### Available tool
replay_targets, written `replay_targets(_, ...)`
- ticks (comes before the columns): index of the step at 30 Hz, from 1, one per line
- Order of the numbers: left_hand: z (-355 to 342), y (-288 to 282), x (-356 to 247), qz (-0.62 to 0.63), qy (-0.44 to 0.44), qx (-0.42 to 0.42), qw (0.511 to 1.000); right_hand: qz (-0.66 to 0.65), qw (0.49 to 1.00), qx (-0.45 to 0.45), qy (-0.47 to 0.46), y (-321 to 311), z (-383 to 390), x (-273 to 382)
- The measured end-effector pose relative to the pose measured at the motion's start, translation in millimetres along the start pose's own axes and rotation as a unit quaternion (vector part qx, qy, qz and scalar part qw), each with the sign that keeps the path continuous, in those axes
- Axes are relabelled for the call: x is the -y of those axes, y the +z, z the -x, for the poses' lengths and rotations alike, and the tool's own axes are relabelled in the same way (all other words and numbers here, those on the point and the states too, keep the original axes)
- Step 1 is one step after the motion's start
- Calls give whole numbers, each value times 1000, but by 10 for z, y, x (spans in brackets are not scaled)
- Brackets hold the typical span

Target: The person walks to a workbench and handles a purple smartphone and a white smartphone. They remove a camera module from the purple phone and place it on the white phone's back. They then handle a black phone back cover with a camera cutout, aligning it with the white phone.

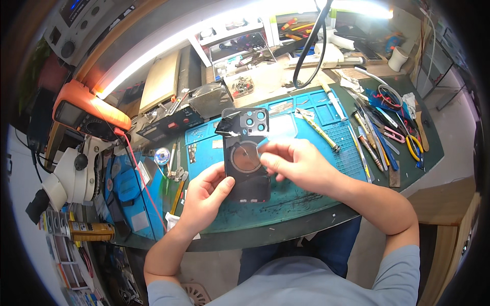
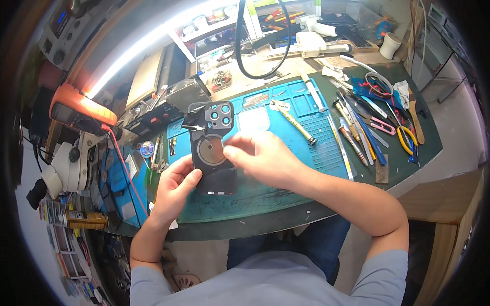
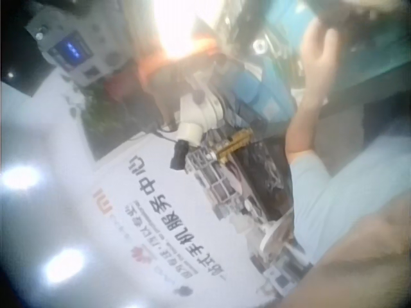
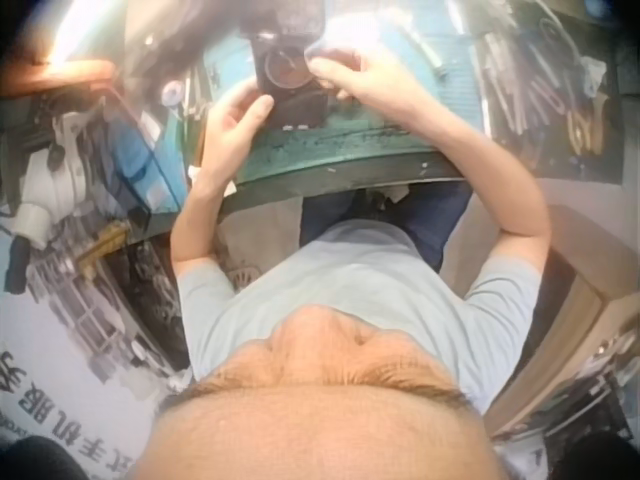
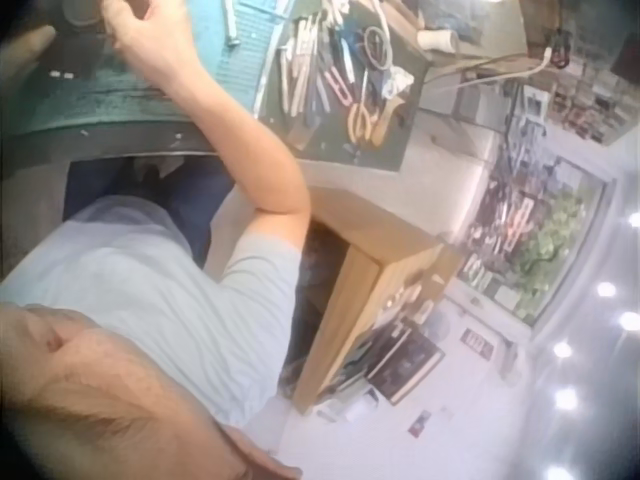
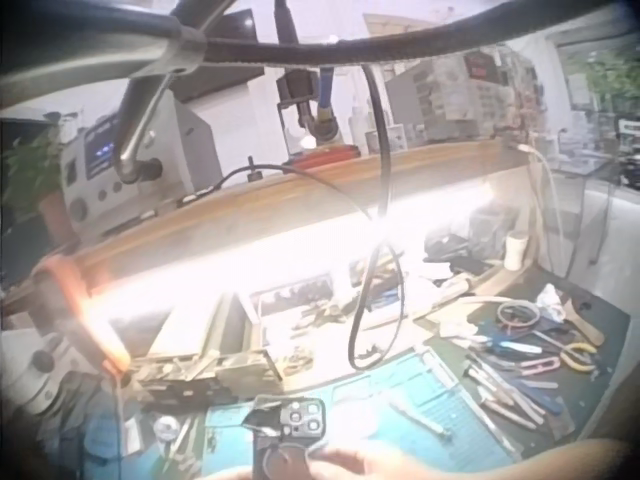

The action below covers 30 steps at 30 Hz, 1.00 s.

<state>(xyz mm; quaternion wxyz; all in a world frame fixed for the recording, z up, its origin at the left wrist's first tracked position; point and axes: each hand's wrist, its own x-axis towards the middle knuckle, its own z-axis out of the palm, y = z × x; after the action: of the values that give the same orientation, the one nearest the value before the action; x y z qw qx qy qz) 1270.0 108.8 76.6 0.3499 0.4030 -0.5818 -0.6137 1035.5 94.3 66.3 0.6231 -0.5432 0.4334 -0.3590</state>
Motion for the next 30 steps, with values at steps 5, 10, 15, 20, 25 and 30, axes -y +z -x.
replay_targets(5,7,-19,-27,-13,-26,46,999,-97,988,-94,-72,-146,-39,29)
replay_targets(10,26,-23,7,87,9,53,995,-120,992,-18,-19,-116,-15,64)
replay_targets(15,36,-52,0,92,-54,14,994,-150,985,82,22,17,45,43)
replay_targets(20,28,-52,29,83,-76,-3,994,-113,989,89,26,44,58,89)
replay_targets(25,52,-50,36,74,-92,-12,993,-125,988,92,24,72,68,47)
replay_targets(30,61,-42,44,74,-96,-17,992,-100,989,95,44,68,81,62)
